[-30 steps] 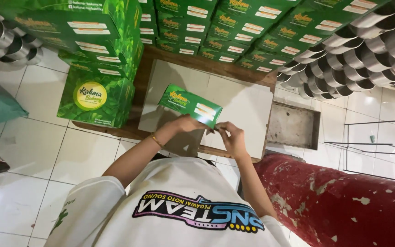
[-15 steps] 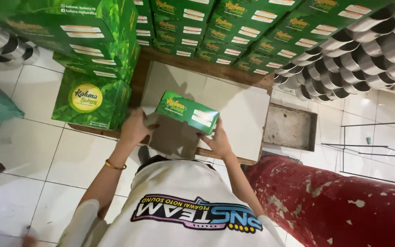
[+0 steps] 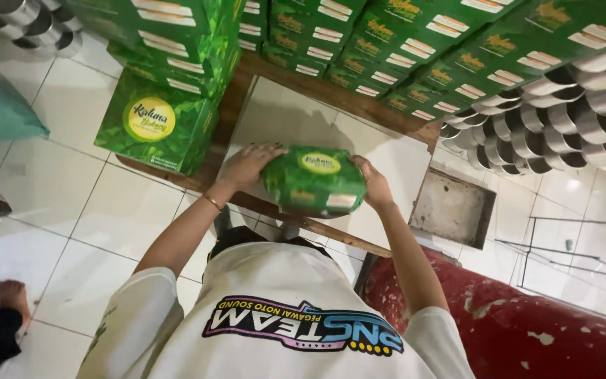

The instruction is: Assembling flat-packed cardboard into cake boxes by folding.

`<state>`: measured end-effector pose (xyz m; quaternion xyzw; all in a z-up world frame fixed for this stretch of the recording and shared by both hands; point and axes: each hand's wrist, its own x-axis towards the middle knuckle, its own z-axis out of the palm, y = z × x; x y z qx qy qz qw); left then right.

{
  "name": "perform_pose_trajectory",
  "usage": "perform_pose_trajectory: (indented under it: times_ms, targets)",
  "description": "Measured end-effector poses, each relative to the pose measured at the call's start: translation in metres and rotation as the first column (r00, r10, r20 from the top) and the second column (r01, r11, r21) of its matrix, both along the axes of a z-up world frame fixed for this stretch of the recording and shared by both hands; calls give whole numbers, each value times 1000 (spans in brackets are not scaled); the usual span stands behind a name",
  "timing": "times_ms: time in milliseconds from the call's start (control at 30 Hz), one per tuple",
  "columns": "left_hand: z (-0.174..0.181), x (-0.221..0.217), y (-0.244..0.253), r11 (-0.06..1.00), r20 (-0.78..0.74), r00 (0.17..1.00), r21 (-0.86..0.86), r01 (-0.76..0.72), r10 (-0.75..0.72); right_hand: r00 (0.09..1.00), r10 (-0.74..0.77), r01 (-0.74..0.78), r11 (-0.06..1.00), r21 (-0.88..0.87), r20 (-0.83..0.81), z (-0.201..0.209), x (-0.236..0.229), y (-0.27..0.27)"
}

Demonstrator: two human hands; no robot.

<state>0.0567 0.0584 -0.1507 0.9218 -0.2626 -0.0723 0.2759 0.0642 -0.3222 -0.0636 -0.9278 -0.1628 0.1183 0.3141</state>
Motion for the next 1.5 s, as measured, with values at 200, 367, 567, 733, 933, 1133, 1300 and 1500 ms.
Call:
perform_pose_trajectory:
  times_ms: [200, 367, 567, 733, 933, 1133, 1300, 1500]
  targets:
    - [-4, -40, -17, 977, 114, 987, 166, -130, 112, 938, 198, -118, 955, -274, 286, -79, -9, -25]
    - [-38, -74, -46, 943, -32, 955, -151, -296, 295, 992, 41, -50, 996, 73, 119, -99, -39, -28]
    - [-65, -109, -100, 725, -249, 893, -521, -450, 375, 953, -97, 266, 720, 641, -286, -88, -82, 2]
    - [-71, -114, -105, 658, -316, 889, -598, -457, 331, 859, -315, 457, 826, 329, -403, -104, -92, 16]
    - [-94, -108, -108, 596, -310, 904, -681, -427, 293, 932, -194, 339, 765, 547, -306, -96, -93, 22]
    - [-28, -111, -68, 591, -344, 905, -686, -425, 251, 884, -179, 427, 684, 591, -432, -116, -106, 24]
    - [58, -120, 23, 589, -285, 894, -676, -444, 346, 900, 172, 241, 568, 787, -400, -20, -118, 121]
    - [160, -110, 173, 452, -345, 846, -728, -515, 408, 785, 554, -45, 499, 865, -279, 70, -97, 261]
